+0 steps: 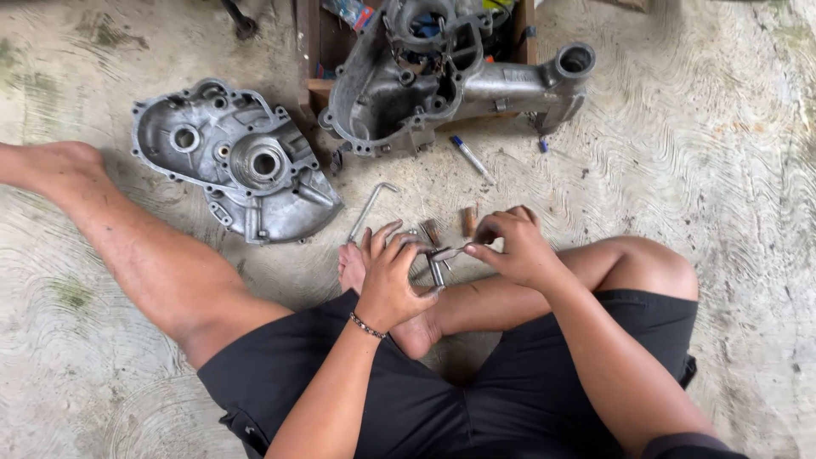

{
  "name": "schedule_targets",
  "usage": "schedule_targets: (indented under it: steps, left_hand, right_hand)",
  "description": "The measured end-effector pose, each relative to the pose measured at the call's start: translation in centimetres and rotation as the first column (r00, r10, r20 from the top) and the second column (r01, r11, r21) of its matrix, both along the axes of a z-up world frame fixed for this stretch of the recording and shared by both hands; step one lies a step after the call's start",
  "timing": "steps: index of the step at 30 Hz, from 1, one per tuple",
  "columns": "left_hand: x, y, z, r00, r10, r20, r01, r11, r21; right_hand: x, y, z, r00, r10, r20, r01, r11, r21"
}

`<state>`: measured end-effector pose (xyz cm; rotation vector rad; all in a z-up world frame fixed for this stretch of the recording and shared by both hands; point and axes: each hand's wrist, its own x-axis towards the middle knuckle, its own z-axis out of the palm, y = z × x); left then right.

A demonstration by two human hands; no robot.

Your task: The person sits on the ground next to disassembled motorcycle engine crankcase halves and cleans a cylindrical metal part, repeatedly scrubbing and scraping it with a wire brush by hand, turning the part to work different surfaces.

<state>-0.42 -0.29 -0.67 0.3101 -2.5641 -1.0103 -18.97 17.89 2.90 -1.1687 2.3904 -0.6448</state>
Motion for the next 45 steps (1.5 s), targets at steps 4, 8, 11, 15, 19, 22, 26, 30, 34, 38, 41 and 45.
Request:
schedule_targets:
  steps: [4,8,11,15,19,22,26,30,34,38,41,45]
  left_hand:
    - [0.2,-0.4,0.4,1.000,-0.001,0.010,0.001,1.000,0.013]
    - [-0.2,-0.3,0.1,1.000,-0.001,0.017,0.001,1.000,0.028]
    - [-0.1,-0.1,0.1,1.000,-0.002,0.012,0.002,1.000,0.026]
    - [0.0,-0.3,0.2,1.000,-0.006,-0.018,0.007,0.999,0.053]
    - [0.0,-0.2,0.5,1.000,0.011,-0.026,-0.010,0.999,0.030]
    - [0.2,-0.3,0.5,0.999,0.007,-0.034,-0.006,0.999,0.038]
    - [-0.2,-0.3,0.6,0.999,0.006,-0.047,-0.003,0.998,0.066]
    - [0.3,-0.4,-0.1,0.997,0.042,-0.058,-0.038,0.997,0.066]
    - [-0.1,-0.8,-0.5,0.994,0.085,-0.065,-0.082,0.995,0.056]
    - [0.1,-0.8,-0.4,0.995,0.070,-0.069,-0.062,0.992,0.106]
    - [0.3,-0.6,-0.6,0.997,0.065,-0.051,-0.061,0.995,0.078]
    - [0.2,-0.7,-1.5,0.991,0.097,-0.090,-0.074,0.970,0.232]
  right_hand:
    - [-1.9,1.0,-1.8,0.997,-0.071,0.040,0.071,0.997,-0.009]
    - [-0.2,-0.2,-0.6,0.996,0.042,0.080,-0.040,0.999,-0.020]
    - [-0.6,0.4,-1.8,1.000,-0.013,0.026,0.014,1.000,-0.014]
    - [-0.8,0.5,-1.2,0.993,0.111,0.037,-0.107,0.989,-0.101]
    - [-1.7,1.1,-2.0,0.998,-0.017,-0.066,0.010,0.995,-0.104]
    - [-2.5,1.3,-0.7,0.991,0.024,-0.132,-0.035,0.996,-0.081]
    - [-0.4,0.6,-1.0,0.982,0.175,0.066,-0.160,0.970,-0.183]
    - [-3.0,2.0,-2.8,1.000,-0.028,-0.010,0.026,0.988,-0.155]
    - [-2.6,2.0,-2.7,0.996,-0.076,-0.050,0.065,0.977,-0.201]
    - [0.1,0.0,-1.7,0.995,0.089,0.039,-0.076,0.964,-0.253]
    - [-1.5,0.5,-1.0,0.980,0.057,-0.193,-0.096,0.975,-0.200]
    - [-0.4,0.0,0.6,0.988,0.145,-0.056,-0.154,0.962,-0.224]
